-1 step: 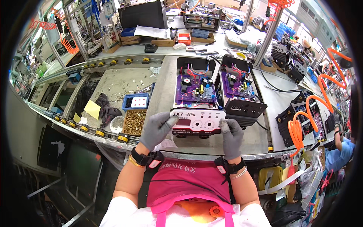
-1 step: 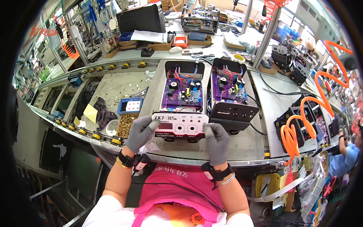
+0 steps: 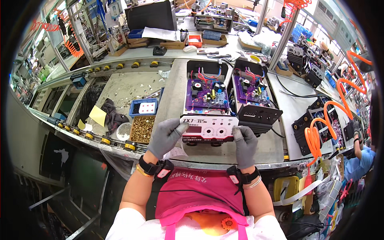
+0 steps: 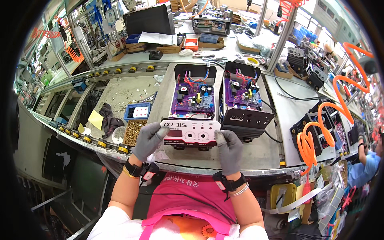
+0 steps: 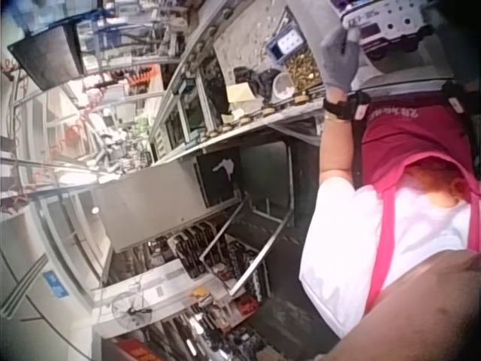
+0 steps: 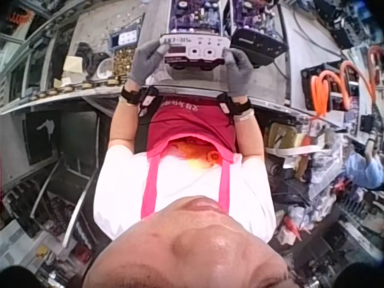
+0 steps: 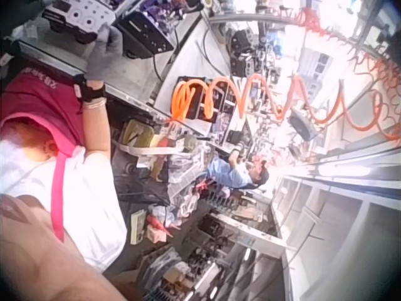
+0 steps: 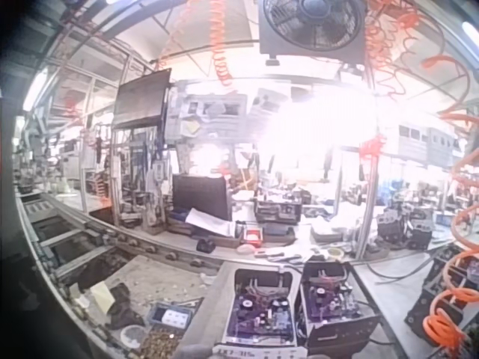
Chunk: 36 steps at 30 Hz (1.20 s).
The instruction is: Assembling electronic inverter units by installing circuit boards into chassis, blowing out dust with an air bulb, and applying labels.
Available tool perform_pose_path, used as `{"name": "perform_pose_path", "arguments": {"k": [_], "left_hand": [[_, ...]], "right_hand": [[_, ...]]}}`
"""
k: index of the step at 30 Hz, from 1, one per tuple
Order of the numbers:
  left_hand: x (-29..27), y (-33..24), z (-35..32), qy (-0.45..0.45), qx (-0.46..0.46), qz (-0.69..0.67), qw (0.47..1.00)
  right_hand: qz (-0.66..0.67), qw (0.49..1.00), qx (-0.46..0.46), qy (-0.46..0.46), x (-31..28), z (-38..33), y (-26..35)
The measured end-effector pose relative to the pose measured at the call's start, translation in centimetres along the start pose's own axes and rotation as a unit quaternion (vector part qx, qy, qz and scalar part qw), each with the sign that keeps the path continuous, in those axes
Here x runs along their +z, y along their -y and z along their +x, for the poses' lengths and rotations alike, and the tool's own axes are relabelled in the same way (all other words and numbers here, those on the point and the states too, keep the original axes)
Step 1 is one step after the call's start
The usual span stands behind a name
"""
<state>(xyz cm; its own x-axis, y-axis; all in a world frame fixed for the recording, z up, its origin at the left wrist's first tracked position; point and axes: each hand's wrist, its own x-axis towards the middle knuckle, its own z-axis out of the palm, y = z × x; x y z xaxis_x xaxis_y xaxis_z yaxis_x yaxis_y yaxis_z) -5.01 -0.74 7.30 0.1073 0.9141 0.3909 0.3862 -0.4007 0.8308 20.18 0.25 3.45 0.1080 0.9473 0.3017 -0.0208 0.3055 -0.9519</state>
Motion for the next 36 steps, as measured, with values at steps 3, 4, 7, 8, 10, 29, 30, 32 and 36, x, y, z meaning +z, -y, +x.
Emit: {"name": "perform_pose_path", "arguments": {"k": [3,4,7,8,10,29,30,32,36], "left_hand": [[0.0,0.2,-0.1,-0.008,0.001,-0.004,1.000],[-0.2,0.3,-0.2,0.001,-0.011,0.012,1.000],[-0.3,0.0,-0.2,0.005,-0.027,0.017,0.999],[-0.2,-0.2,-0.2,0.001,-0.031,0.005,1.000],[0.0,-0.6,-0.1,-0.001,-0.046,-0.005,0.999],[0.0,-1.5,0.5,-0.021,-0.066,0.037,0.997],[-0.1,-1.4,0.5,-0.020,-0.072,0.061,0.995],[-0.2,-1.5,0.6,-0.018,-0.069,0.095,0.993],[-0.1,-1.4,0.7,-0.030,-0.057,0.112,0.992]], "right_hand": [[0.006,1.000,-0.003,-0.005,0.1,0.0,0.0],[0.010,1.000,-0.007,-0.007,0.2,0.0,0.0],[0.009,1.000,-0.011,-0.013,0.2,0.1,-0.3],[0.011,1.000,-0.010,-0.009,0.2,0.1,-0.2],[0.003,1.000,-0.011,-0.021,0.2,0.0,0.0],[-0.011,0.999,-0.002,-0.031,0.6,0.1,0.7],[-0.011,0.999,-0.003,-0.036,0.7,0.1,0.7],[-0.030,0.999,-0.001,-0.039,0.6,0.2,0.7],[-0.008,0.999,0.024,-0.037,1.0,0.4,1.2]]}}
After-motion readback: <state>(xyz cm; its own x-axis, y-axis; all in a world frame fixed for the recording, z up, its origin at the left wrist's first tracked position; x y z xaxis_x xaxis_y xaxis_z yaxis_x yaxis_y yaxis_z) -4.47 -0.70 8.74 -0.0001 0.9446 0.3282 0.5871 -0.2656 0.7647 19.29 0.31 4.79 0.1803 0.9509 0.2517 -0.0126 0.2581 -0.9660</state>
